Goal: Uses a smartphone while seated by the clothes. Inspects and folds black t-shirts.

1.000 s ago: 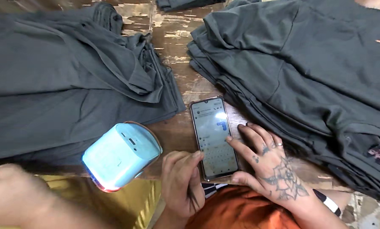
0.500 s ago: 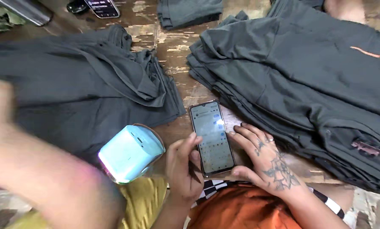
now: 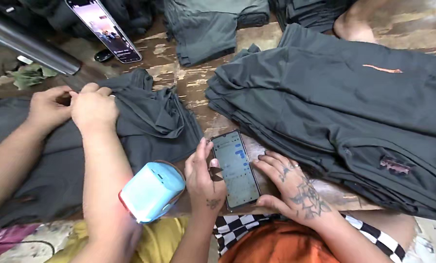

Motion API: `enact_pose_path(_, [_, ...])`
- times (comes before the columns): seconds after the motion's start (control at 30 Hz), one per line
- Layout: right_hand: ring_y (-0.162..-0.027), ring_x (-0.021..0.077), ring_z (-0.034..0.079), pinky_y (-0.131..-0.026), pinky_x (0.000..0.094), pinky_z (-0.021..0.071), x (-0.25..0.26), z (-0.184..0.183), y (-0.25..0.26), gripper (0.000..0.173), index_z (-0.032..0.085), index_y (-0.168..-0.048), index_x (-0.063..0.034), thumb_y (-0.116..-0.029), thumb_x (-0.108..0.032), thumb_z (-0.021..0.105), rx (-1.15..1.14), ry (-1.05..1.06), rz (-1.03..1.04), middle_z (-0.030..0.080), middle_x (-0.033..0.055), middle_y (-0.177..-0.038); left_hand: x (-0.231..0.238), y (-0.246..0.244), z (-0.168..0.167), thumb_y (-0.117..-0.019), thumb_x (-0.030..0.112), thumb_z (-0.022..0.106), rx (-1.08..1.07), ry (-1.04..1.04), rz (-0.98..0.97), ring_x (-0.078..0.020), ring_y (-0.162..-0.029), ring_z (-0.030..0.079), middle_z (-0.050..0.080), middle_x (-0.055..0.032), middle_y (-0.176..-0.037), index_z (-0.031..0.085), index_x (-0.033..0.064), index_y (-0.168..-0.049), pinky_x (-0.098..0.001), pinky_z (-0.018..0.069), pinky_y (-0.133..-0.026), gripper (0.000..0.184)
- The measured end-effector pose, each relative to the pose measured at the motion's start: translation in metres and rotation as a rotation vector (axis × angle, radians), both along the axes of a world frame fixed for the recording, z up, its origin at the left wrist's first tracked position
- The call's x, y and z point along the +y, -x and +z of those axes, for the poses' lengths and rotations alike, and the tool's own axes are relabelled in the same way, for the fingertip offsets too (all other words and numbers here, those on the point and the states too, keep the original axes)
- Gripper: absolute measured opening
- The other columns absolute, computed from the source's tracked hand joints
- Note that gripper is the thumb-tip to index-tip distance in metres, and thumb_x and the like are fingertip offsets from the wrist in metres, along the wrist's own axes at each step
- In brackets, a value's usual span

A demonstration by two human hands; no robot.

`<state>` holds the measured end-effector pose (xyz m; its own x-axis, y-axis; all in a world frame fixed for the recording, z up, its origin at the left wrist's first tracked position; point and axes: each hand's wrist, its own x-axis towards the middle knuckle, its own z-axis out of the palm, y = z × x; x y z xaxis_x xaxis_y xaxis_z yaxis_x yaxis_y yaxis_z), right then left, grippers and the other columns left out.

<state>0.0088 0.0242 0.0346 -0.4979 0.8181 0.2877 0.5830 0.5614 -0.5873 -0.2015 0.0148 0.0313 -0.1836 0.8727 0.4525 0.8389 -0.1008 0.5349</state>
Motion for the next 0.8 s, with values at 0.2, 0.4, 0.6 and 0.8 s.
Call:
enact_pose_path(0.2, [-0.132,0.0395,0.057,-0.102,0.0573,0.0486,0.0003,0.0002,-0.0003,0.080,0.062,-0.137,-0.0072,-0.0975,-0.072,0.037,0.001,0.007,0.006,0.065,0.0174,-0.135,0.0004,-0.0008,0.0004,-0.1028,0.017,0.044,0.020,0.011,0.014,-0.0344,-0.109,0.066,0.073,-0.0192,-0.117,0.056,-0.0119,-0.135,-0.0455,0.0510,-0.094,0.045])
enact_pose_path(0.4, [-0.132,0.0404,0.057,-0.102,0.0583,0.0481,0.0009,0.0019,-0.0014,0.080,0.062,-0.137,-0.0064,-0.0971,-0.072,0.037,0.019,0.026,0.011,0.066,0.0176,-0.135,0.0008,0.0010,-0.0013,-0.1037,0.021,0.043,0.015,0.007,-0.001,-0.0368,-0.110,0.066,0.073,-0.0198,-0.117,0.055,-0.0119,-0.136,-0.0491,0.0500,-0.094,0.047])
enact_pose_path(0.6, [-0.131,0.0391,0.058,-0.102,0.0568,0.0484,0.0003,0.0011,-0.0011,0.081,0.061,-0.137,-0.0060,-0.0978,-0.072,0.036,0.044,0.025,0.005,0.066,0.0173,-0.134,-0.0002,0.0043,-0.0051,-0.1060,0.021,0.040,-0.047,-0.047,-0.033,-0.0284,-0.111,0.066,0.072,-0.0216,-0.116,0.053,-0.0139,-0.136,-0.0372,0.0505,-0.098,0.047])
enact_pose_path(0.8, [-0.132,0.0391,0.057,-0.103,0.0564,0.0478,-0.0001,0.0010,-0.0015,0.080,0.061,-0.136,-0.0050,-0.0980,-0.071,0.037,0.052,0.027,0.005,0.066,0.0170,-0.135,-0.0012,0.0085,-0.0086,-0.1082,0.022,0.039,-0.110,-0.078,-0.078,-0.0208,-0.108,0.067,0.073,-0.0194,-0.112,0.051,-0.0148,-0.136,-0.0327,0.0516,-0.096,0.047])
